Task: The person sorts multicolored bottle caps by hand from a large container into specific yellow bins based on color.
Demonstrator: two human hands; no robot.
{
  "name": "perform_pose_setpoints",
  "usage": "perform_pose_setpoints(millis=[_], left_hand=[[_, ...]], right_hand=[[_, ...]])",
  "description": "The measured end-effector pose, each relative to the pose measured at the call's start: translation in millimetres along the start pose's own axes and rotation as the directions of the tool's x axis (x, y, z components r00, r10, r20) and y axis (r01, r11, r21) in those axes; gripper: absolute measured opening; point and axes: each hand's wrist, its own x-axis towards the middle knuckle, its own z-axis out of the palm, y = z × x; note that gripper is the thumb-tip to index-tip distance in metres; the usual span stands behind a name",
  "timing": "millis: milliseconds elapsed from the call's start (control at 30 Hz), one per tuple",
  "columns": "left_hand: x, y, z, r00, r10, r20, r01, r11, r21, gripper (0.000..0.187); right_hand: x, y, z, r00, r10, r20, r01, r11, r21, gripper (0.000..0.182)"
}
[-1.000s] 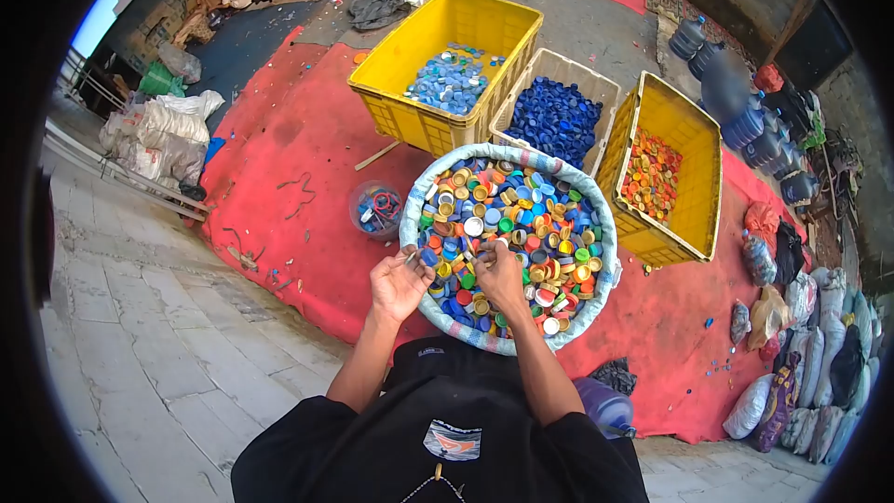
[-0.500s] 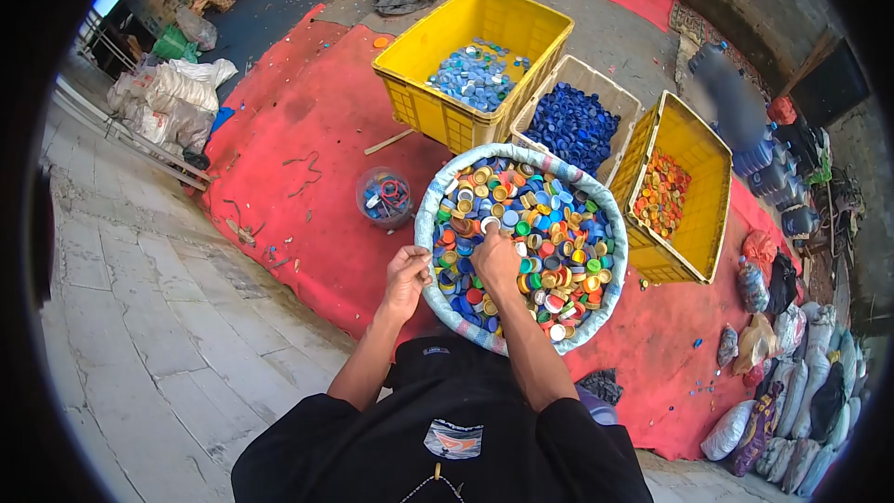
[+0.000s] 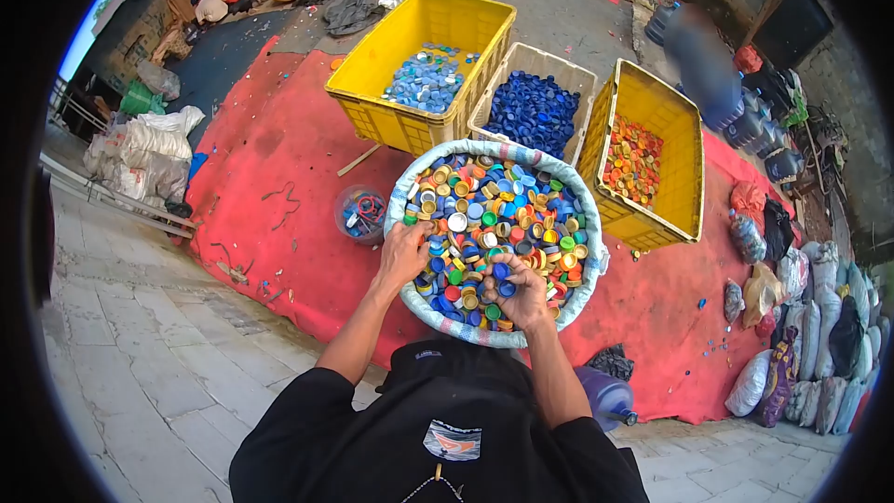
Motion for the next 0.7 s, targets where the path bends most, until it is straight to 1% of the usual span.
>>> perform_pose_setpoints(millis=[67, 200, 300, 367, 400, 500, 600, 633, 667, 700], left_hand=[[5.4, 4.0, -1.9, 0.998, 0.042, 0.046, -0.045, 0.996, 0.073, 0.037], [14.7, 7.0, 0.7, 0.989, 0.064, 0.133, -0.077, 0.993, 0.094, 0.040], [18.6, 9.6, 3.5, 0.980, 0.031, 0.194, -0.071, 0.976, 0.206, 0.039], [18.5, 5.2, 9.7, 0.981, 0.036, 0.189, -0.074, 0.978, 0.194, 0.038], [19.1, 5.2, 10.0, 0.982, 0.039, 0.185, -0.074, 0.979, 0.188, 0.038], [20.1, 5.2, 7.8, 0.987, 0.054, 0.149, -0.068, 0.993, 0.094, 0.038], [20.7, 0.8, 2.9, 0.999, 0.018, 0.041, -0.016, 0.999, -0.044, 0.032], [19.6, 1.8, -1.0, 0.985, -0.162, 0.059, 0.172, 0.944, -0.281, 0.030], [17.0, 3.5, -5.1, 0.938, -0.326, 0.118, 0.340, 0.799, -0.497, 0.028], [15.1, 7.8, -12.3, 0.864, -0.458, 0.211, 0.469, 0.577, -0.669, 0.026]], right_hand=[[-11.9, 5.8, -5.0, 1.000, -0.006, -0.001, 0.006, 0.999, 0.044, 0.045], [-28.6, 19.1, -12.4, 0.999, -0.031, -0.006, 0.032, 0.995, 0.099, 0.047], [-33.9, 26.1, -16.7, 0.999, -0.037, 0.010, 0.035, 0.993, 0.112, 0.049], [-36.1, 29.0, -14.5, 0.999, -0.039, 0.008, 0.038, 0.993, 0.108, 0.049], [-35.6, 29.5, -15.5, 0.999, -0.039, 0.020, 0.036, 0.994, 0.105, 0.046], [-34.6, 30.4, -14.5, 0.999, -0.051, -0.003, 0.051, 0.997, 0.061, 0.033], [-33.8, 26.7, -4.3, 0.997, -0.043, -0.062, 0.041, 0.999, -0.024, 0.019], [-29.8, 26.3, -2.0, 0.994, -0.042, -0.098, 0.032, 0.993, -0.110, 0.017], [-25.7, 26.7, 0.8, 0.990, -0.045, -0.135, 0.019, 0.981, -0.194, 0.016], [-21.6, 27.9, 4.0, 0.984, -0.051, -0.169, 0.003, 0.961, -0.278, 0.016]])
